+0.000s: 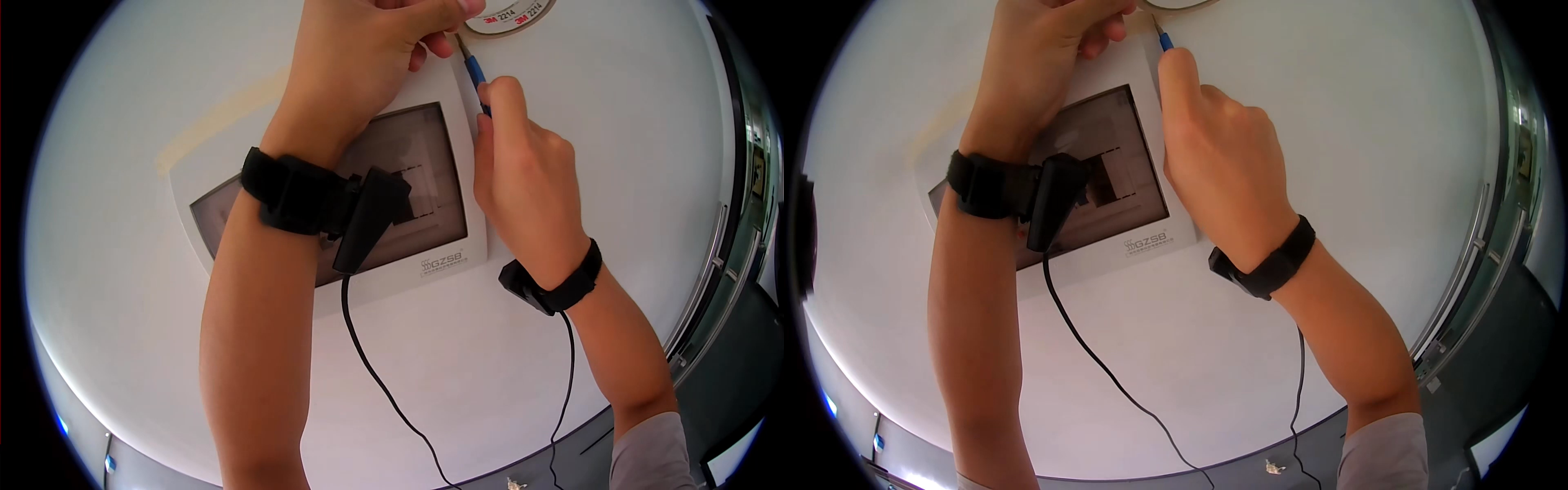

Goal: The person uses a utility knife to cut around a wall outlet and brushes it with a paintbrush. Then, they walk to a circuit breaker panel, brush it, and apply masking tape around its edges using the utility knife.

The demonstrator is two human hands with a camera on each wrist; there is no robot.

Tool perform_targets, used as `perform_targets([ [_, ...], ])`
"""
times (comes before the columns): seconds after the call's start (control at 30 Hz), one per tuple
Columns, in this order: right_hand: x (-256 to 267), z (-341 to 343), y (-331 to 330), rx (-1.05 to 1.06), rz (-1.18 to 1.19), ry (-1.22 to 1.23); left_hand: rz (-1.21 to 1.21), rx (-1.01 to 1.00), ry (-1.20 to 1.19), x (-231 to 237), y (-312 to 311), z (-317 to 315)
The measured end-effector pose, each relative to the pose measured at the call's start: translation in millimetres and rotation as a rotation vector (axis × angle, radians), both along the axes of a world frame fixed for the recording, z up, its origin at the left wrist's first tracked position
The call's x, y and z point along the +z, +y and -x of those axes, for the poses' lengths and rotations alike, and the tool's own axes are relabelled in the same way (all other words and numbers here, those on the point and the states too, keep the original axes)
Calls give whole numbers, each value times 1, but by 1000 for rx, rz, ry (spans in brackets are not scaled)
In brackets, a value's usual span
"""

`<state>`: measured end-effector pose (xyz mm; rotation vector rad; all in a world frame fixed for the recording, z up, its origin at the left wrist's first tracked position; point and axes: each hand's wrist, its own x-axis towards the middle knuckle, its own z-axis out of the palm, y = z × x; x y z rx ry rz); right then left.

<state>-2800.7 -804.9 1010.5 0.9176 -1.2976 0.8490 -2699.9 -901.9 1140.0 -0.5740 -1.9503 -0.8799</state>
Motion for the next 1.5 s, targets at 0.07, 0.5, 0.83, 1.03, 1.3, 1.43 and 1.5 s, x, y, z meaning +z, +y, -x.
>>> perform_targets([
  [0.07, -1, 2, 0, 6, 0, -6, 34, -47, 15, 0, -3, 3],
  [0.5, -11, 1, 2, 38, -8, 20, 3, 18, 32, -3, 2, 1],
  [0.83, -20, 3, -2, 77, 34, 6, 33, 75, 49, -3, 6, -1],
  [1.03, -49, 0, 11, 355, 127, -175, 13, 73, 45, -5, 7, -1],
  [1.3, -138, -10, 52, 524, 83, -303, 100, -31, 157, -6, 3, 4],
  [1.43, -194, -24, 77, 572, 14, -517, 152, 55, 141, -5, 6, 2],
  [1.5, -225, -29, 92, 564, -26, -588, 142, 41, 154, -7, 9, 1],
])
